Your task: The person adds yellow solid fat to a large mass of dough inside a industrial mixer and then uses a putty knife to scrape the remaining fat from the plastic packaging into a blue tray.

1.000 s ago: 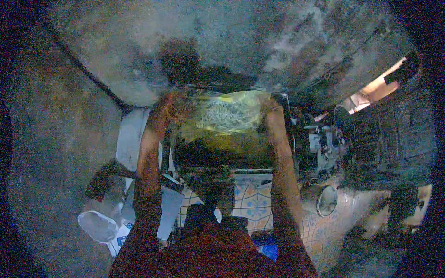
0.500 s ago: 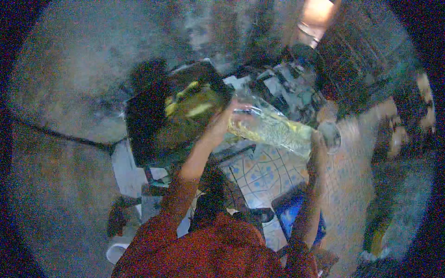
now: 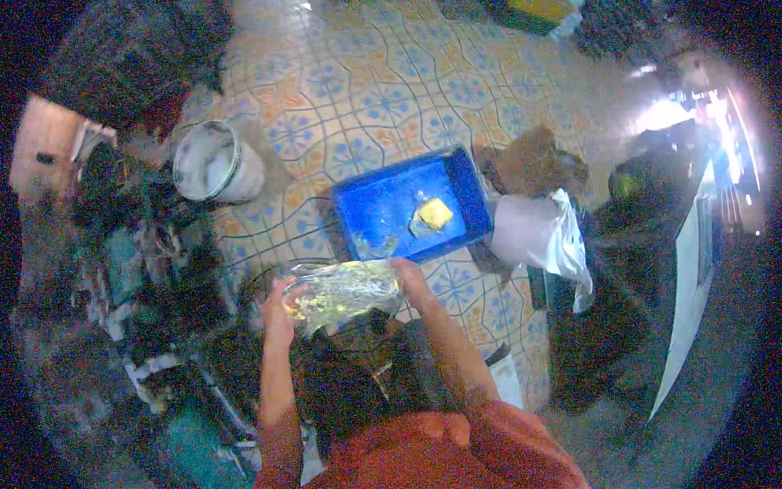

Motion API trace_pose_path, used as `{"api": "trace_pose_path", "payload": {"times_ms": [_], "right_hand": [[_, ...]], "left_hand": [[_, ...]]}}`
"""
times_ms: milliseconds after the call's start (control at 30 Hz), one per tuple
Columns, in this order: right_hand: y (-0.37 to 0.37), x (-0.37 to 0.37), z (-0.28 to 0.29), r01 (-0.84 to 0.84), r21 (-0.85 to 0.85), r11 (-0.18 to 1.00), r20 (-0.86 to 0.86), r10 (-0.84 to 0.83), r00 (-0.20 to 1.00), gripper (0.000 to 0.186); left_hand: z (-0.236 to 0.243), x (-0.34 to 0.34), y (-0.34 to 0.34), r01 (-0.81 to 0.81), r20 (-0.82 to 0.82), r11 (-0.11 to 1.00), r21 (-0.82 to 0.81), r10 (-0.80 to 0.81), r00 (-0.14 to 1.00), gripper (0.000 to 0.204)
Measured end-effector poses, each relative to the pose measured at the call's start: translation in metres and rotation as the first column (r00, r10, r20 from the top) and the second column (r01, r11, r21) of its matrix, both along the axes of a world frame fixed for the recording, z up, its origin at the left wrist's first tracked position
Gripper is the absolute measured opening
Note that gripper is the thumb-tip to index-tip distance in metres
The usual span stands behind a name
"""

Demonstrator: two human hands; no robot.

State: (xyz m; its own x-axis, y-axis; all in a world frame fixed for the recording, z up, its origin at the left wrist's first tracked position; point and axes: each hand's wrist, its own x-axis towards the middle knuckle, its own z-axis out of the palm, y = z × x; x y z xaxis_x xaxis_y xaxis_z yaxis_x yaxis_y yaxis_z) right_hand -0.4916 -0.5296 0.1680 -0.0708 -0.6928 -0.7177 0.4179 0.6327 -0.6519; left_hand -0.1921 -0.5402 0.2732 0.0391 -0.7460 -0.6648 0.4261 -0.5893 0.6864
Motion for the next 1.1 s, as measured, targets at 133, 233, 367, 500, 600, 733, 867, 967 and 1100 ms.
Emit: {"api": "trace_pose_path", "payload": {"times_ms": [133,233,367,500,600,733,867,967,1100], "right_hand": [[0.005,-0.074,-0.094,0.221,0.122,0.968,0.03,-0.226,0.974,0.024],[-0.02,-0.107,-0.186,0.337,0.058,0.94,0.012,-0.338,0.941,0.033],[-0.061,-0.124,-0.259,0.527,0.12,0.842,-0.035,-0.527,0.849,0.05],[-0.088,-0.148,-0.35,0.577,0.149,0.803,-0.465,-0.458,0.757,0.057],[-0.059,-0.221,-0.422,0.638,-0.019,0.77,-0.767,-0.421,0.484,0.074],[-0.08,-0.235,-0.44,0.735,-0.222,0.641,-0.556,-0.702,0.445,0.09],[-0.086,-0.258,-0.443,0.629,-0.071,0.774,-0.595,-0.539,0.596,0.077],[-0.101,-0.249,-0.425,0.536,-0.02,0.844,-0.453,-0.486,0.748,0.06],[-0.1,-0.247,-0.426,0.56,-0.088,0.824,-0.368,-0.549,0.75,0.052]], "left_hand": [[-0.094,-0.086,-0.056,0.134,-0.009,0.99,0.045,-0.134,0.991,0.047],[-0.18,-0.12,-0.116,0.294,0.044,0.954,0.06,-0.297,0.954,0.044],[-0.32,-0.133,-0.185,0.317,0.082,0.948,-0.037,-0.313,0.946,0.037],[-0.414,-0.134,-0.238,0.394,0.368,0.915,-0.086,-0.339,0.866,0.041],[-0.439,-0.18,-0.247,0.412,0.432,0.91,0.051,-0.392,0.812,0.047],[-0.434,-0.23,-0.208,0.682,0.889,0.6,-0.418,0.117,0.442,0.056],[-0.484,-0.325,-0.176,0.85,0.797,0.507,-0.143,-0.45,0.403,0.06],[-0.521,-0.376,-0.183,0.852,0.734,0.523,-0.01,-0.575,0.362,0.062],[-0.543,-0.408,-0.181,0.811,0.723,0.584,-0.047,-0.54,0.431,0.047]]}}
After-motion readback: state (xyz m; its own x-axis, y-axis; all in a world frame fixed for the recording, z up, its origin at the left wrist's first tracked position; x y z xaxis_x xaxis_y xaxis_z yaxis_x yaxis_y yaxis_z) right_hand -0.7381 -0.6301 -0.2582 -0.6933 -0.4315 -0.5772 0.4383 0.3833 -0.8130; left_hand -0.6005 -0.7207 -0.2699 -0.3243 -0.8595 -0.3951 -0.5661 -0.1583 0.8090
